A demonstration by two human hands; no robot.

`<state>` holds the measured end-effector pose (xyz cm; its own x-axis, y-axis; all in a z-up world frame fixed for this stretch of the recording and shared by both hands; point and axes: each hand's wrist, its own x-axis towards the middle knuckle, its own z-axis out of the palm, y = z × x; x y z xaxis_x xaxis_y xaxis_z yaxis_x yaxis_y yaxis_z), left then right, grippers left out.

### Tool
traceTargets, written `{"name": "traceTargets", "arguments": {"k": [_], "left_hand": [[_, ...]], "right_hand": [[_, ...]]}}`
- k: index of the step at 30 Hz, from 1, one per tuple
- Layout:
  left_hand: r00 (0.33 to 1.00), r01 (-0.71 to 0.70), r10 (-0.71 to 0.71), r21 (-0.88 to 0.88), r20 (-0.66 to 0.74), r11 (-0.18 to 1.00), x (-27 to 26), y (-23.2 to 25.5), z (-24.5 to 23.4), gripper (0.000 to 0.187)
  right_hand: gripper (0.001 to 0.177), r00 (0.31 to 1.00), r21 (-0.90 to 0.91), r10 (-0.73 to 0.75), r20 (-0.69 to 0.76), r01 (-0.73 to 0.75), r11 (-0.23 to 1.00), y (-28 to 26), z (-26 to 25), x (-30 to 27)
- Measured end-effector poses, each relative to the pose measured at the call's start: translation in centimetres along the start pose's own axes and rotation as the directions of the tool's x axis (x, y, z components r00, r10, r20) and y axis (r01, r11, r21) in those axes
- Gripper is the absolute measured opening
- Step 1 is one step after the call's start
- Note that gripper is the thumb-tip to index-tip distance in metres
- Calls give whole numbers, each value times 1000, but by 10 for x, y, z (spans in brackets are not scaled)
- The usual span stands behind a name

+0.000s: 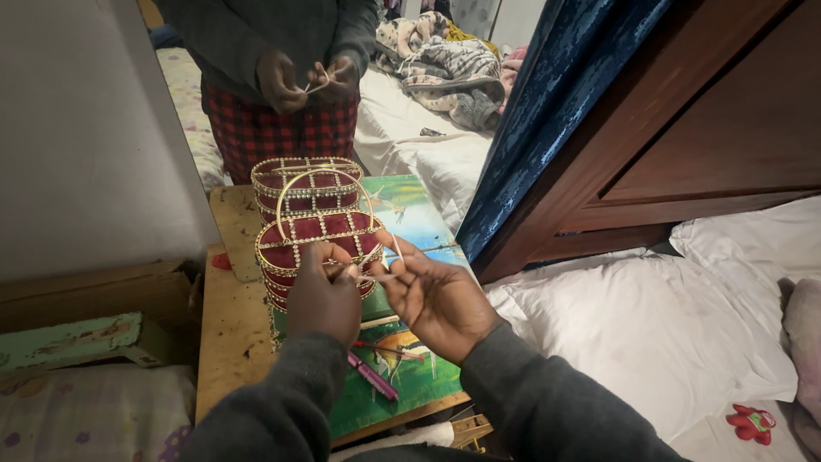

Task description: The person organizes various personal care items on a vanity table. They handle a red beaded basket, a red box, and a clear plastic bag containing small round objects. The person also arranges makeup brushes, bottles, and other toiletries on the table surface.

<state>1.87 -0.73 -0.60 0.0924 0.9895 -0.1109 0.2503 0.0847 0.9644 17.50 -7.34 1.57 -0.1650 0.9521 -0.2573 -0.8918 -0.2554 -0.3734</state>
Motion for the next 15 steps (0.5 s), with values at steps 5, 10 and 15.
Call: {"name": "traceTargets", "arguments": {"k": [5, 10, 15], "left_hand": [[996, -3, 17, -151, 91, 989, 5, -14, 11, 14], [993, 31, -4, -226, 120, 974, 10, -21, 10, 11], [994, -49, 35, 134, 105, 990, -6, 1, 1, 13]], "right_hand": [[65, 991, -369, -43, 126, 87, 925, 3, -5, 2], [64, 990, -315, -28, 136, 70, 947, 7, 3, -3], [60, 981, -386, -190, 38, 190, 903, 8, 8, 3]]}}
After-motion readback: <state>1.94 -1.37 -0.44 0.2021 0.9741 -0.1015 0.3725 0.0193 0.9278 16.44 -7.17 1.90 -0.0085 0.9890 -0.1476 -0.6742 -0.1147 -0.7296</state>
